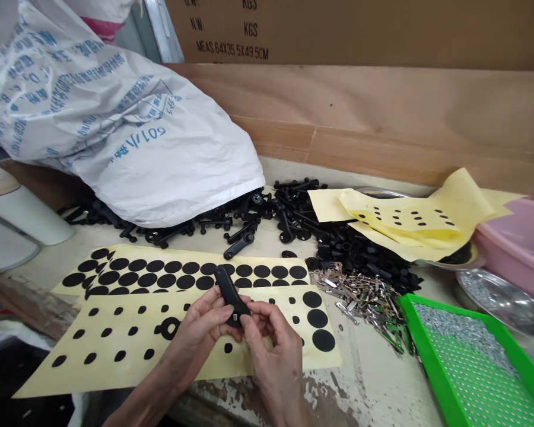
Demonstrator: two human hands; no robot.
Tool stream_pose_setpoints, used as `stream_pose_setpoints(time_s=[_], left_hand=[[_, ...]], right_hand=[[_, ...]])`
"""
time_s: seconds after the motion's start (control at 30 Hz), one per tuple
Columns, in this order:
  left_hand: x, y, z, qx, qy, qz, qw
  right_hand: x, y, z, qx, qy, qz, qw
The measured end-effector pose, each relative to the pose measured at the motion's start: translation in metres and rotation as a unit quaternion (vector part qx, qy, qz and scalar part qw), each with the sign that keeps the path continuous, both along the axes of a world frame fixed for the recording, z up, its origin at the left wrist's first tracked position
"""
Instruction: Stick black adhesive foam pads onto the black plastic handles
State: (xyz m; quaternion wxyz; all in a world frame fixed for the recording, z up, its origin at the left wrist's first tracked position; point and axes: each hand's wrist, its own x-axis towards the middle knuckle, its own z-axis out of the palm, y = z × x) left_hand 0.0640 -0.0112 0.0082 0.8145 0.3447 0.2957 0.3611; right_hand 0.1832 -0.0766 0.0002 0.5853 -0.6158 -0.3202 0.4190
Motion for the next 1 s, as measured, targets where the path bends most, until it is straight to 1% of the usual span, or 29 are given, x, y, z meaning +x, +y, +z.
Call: stream_pose_setpoints(time_s=[0.13, 0.2, 0.27, 0.37, 0.47, 0.53, 0.67, 0.73, 0.77, 0.8, 0.87, 0.9, 0.93, 1.0], left_hand=[[-0.001, 0.0, 0.0, 0.01, -0.001, -0.005, 1.0], [-0.001, 0.0, -0.001, 0.01, -0.004, -0.008, 1.0], [-0.001, 0.0, -0.001, 0.006, -0.008, -0.011, 1.0], [0.0, 0.0, -0.001, 0.003, -0.013, -0.018, 1.0], [0.0, 0.0, 0.0, 0.007, -0.008, -0.04, 0.999], [0.001, -0.001, 0.001, 0.011, 0.015, -0.05, 0.999], [0.003, -0.004, 0.0, 0.033, 0.072, -0.038, 0.996], [0.003, -0.005, -0.002, 0.045, 0.084, -0.034, 0.995], [0.003, -0.006, -0.003, 0.048, 0.088, -0.032, 0.994], [0.002, -0.006, -0.003, 0.05, 0.094, -0.027, 0.994], [0.001, -0.006, -0.002, 0.052, 0.108, -0.015, 0.993], [0.0, -0.005, 0.0, 0.055, 0.115, -0.007, 0.992], [-0.003, -0.004, 0.004, 0.059, 0.123, 0.002, 0.991], [-0.013, -0.003, 0.014, 0.064, 0.146, 0.014, 0.987]], right_hand=[[0.004, 0.001, -0.003, -0.004, 0.066, 0.019, 0.998], [0.007, 0.001, -0.002, -0.008, 0.105, 0.037, 0.994], [0.008, 0.0, -0.001, -0.015, 0.136, 0.04, 0.99], [0.007, 0.001, 0.001, -0.014, 0.129, 0.028, 0.991], [0.004, 0.003, 0.004, -0.007, 0.11, 0.048, 0.993], [0.003, 0.005, 0.005, -0.011, 0.113, 0.057, 0.992], [0.003, 0.009, 0.001, -0.019, 0.108, 0.072, 0.991], [0.004, 0.009, -0.002, -0.017, 0.073, 0.078, 0.994], [0.005, 0.008, -0.002, -0.015, 0.049, 0.069, 0.996], [0.005, 0.005, -0.002, -0.012, 0.021, 0.052, 0.998], [0.005, -0.005, 0.002, 0.0, -0.047, -0.002, 0.999], [0.004, -0.011, 0.004, 0.009, -0.094, -0.035, 0.995], [0.003, -0.017, 0.007, 0.026, -0.146, -0.048, 0.988], [0.002, -0.027, 0.012, 0.052, -0.216, -0.059, 0.973]])
